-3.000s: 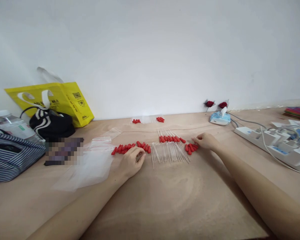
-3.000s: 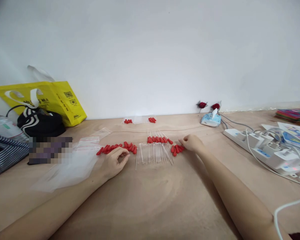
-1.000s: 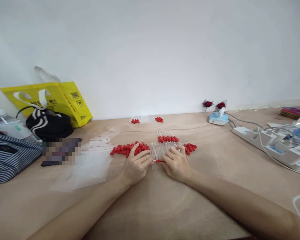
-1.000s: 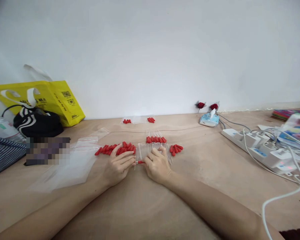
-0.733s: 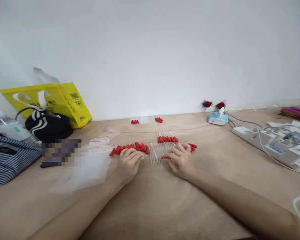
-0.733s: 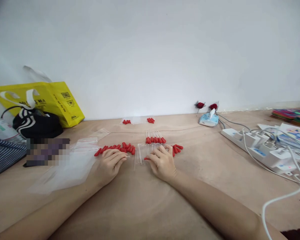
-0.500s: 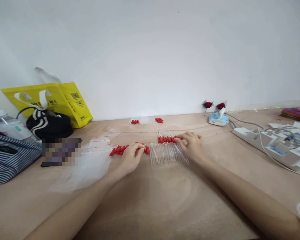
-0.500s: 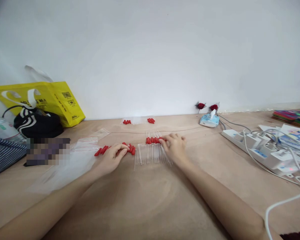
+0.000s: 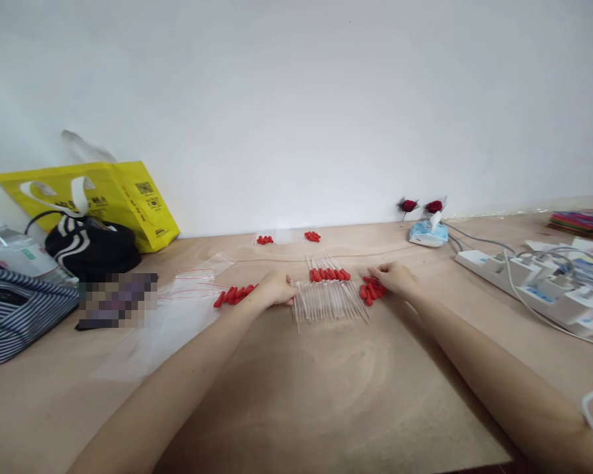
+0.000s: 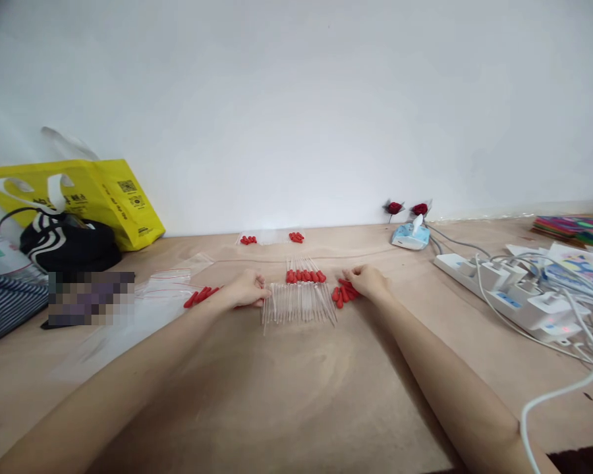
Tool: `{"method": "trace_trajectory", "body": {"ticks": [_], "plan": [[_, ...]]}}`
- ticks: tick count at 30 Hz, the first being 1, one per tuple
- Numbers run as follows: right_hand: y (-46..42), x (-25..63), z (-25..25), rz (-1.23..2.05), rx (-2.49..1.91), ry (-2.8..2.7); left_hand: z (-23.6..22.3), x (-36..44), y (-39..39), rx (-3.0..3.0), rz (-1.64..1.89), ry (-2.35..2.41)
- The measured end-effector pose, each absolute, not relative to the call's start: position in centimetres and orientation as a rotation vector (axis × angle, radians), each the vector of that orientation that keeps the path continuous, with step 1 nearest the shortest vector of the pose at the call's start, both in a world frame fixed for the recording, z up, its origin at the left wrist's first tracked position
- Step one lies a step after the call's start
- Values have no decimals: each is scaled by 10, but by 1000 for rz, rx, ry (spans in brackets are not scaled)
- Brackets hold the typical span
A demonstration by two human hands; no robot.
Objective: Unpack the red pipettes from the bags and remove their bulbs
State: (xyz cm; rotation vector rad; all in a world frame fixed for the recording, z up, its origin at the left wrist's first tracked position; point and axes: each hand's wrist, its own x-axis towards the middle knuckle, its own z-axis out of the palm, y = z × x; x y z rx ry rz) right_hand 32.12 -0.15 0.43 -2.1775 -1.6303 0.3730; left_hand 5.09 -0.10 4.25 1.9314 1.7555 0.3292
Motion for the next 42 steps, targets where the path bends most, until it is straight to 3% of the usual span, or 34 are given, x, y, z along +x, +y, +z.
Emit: {"method": "trace_trajectory", "body": {"ticks": [9,15,22,32,37,42], "plan": [[13,287,18,411,-2102,-1795,43,55,0,2039,244,1795],[22,274,20,467,-2113,-1843,42,40,-26,2221,506,1742],[20,268,23,451,-2157,-1849,10,0,-55,2595,1031,1433],[-8,263,37,347,-1910,-1895,2,-2,-50,2830,1050,1360],[-46,251,22,-15,-1250,-2230,6,4,-58,2966,1120,1384],[-66,235,5,-422,-987,-2311,9,16,-68,3180,1058,1119]]}}
